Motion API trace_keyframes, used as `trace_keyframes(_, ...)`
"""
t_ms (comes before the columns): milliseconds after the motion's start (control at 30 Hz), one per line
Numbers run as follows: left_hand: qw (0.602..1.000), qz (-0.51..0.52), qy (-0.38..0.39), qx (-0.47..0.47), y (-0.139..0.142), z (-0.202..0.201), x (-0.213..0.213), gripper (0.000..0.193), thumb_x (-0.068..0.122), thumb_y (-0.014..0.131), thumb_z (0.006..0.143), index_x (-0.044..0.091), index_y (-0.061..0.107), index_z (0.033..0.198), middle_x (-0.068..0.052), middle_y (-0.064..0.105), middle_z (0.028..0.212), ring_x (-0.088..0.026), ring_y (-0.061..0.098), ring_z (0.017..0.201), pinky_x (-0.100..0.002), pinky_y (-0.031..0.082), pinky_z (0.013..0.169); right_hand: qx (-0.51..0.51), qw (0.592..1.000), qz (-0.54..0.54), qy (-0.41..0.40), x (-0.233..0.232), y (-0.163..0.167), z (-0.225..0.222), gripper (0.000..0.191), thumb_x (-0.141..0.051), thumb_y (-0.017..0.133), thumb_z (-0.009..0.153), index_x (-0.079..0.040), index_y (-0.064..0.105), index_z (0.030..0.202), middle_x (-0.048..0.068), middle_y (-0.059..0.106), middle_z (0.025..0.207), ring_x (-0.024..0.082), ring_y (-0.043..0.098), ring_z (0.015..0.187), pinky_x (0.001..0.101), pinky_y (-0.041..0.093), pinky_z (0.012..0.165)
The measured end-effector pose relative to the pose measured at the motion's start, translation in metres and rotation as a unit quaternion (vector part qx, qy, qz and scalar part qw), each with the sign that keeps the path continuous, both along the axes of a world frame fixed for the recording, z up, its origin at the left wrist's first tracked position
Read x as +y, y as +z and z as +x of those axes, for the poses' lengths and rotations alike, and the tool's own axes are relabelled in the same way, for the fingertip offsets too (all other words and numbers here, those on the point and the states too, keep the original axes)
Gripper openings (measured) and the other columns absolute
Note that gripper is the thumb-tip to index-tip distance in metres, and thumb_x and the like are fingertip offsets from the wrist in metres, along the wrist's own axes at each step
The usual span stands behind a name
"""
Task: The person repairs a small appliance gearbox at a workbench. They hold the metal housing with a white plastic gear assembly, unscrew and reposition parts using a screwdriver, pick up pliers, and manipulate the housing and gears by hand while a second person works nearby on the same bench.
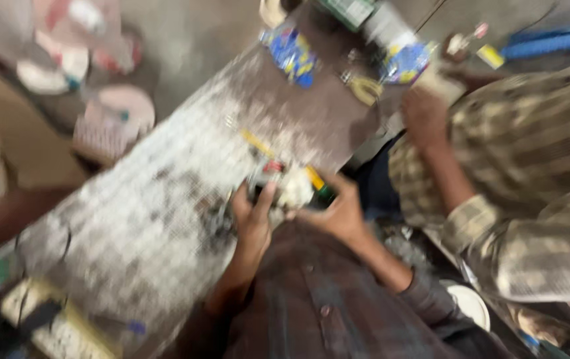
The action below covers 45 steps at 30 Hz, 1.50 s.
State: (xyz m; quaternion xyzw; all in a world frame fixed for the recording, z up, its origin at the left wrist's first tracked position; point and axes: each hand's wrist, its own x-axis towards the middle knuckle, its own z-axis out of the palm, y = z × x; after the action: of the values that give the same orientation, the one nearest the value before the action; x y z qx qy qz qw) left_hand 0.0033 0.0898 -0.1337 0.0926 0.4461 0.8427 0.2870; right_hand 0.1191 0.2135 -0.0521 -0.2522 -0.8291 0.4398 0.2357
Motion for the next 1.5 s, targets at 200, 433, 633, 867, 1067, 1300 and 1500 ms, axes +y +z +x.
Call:
trace_keyframes(200,0.995,0.013,-0.029,0.094,0.030,0.011,-0.002,0.033,0.020,0.072,0.103,0.000,0.064,0.128,-0.004,0.070,0.114,-0.008,0.065,0.099,-0.024,0.055,0.089,0.108,0.986,-0.117,0.057,0.002,0.005,0.006,0.089,-0.017,0.096,0.072,0.009,0.051,0.143,0.016,0.064,0.138,0.021,0.062,0.129,0.0346,0.049,0.113)
trace_keyframes(433,0.992,0.010,0.019,0.128,0.044,0.013,0.000,0.036,0.020,0.077,0.101,0.000,0.064,0.127,-0.006,0.070,0.116,-0.010,0.066,0.101,-0.026,0.057,0.092,0.063,0.992,-0.113,0.002,-0.001,0.009,0.004,0.077,-0.006,0.094,0.076,0.012,0.057,0.141,0.014,0.069,0.132,0.017,0.064,0.120,0.0316,0.052,0.108)
trace_keyframes(633,0.987,0.066,-0.001,0.145,0.046,-0.006,-0.004,0.086,0.028,0.087,0.087,0.006,0.033,0.151,-0.013,0.046,0.147,-0.020,0.054,0.136,-0.037,0.053,0.116,0.047,0.994,-0.093,0.032,0.005,0.010,0.009,0.074,-0.003,0.093,0.077,0.013,0.058,0.140,0.015,0.068,0.131,0.016,0.064,0.119,0.0322,0.053,0.108)
trace_keyframes(867,0.978,0.119,-0.103,0.134,0.044,-0.014,-0.006,0.093,0.022,0.082,0.083,0.004,0.034,0.160,-0.019,0.054,0.144,-0.026,0.056,0.135,-0.039,0.048,0.121,0.063,0.991,-0.053,0.107,0.000,0.025,0.007,0.081,-0.008,0.095,0.076,0.010,0.055,0.144,0.019,0.062,0.147,0.022,0.061,0.135,0.0363,0.049,0.119)
trace_keyframes(1067,0.978,0.118,-0.074,0.154,0.034,-0.012,-0.009,0.087,0.015,0.077,0.084,0.004,0.036,0.160,-0.018,0.053,0.148,-0.025,0.052,0.141,-0.037,0.044,0.125,0.029,0.996,0.012,0.083,-0.007,0.028,0.007,0.079,-0.010,0.098,0.075,0.009,0.059,0.141,0.019,0.066,0.142,0.021,0.066,0.127,0.0355,0.054,0.113)
trace_keyframes(1300,0.957,0.139,-0.031,0.254,0.032,-0.017,-0.007,0.076,0.012,0.074,0.078,0.009,0.047,0.149,-0.012,0.053,0.141,-0.022,0.054,0.138,-0.037,0.050,0.123,0.048,0.992,0.036,0.109,-0.007,0.015,0.014,0.078,-0.012,0.097,0.076,0.007,0.059,0.141,0.019,0.066,0.142,0.024,0.068,0.128,0.0386,0.057,0.113)
trace_keyframes(1500,0.964,0.155,-0.022,0.215,0.023,-0.018,-0.003,0.066,0.020,0.073,0.080,0.008,0.053,0.141,-0.014,0.062,0.131,-0.025,0.064,0.124,-0.043,0.058,0.114,0.134,0.981,-0.075,0.116,-0.006,0.006,0.025,0.088,-0.023,0.096,0.077,0.002,0.044,0.144,0.014,0.061,0.138,0.023,0.066,0.127,0.0361,0.060,0.106)
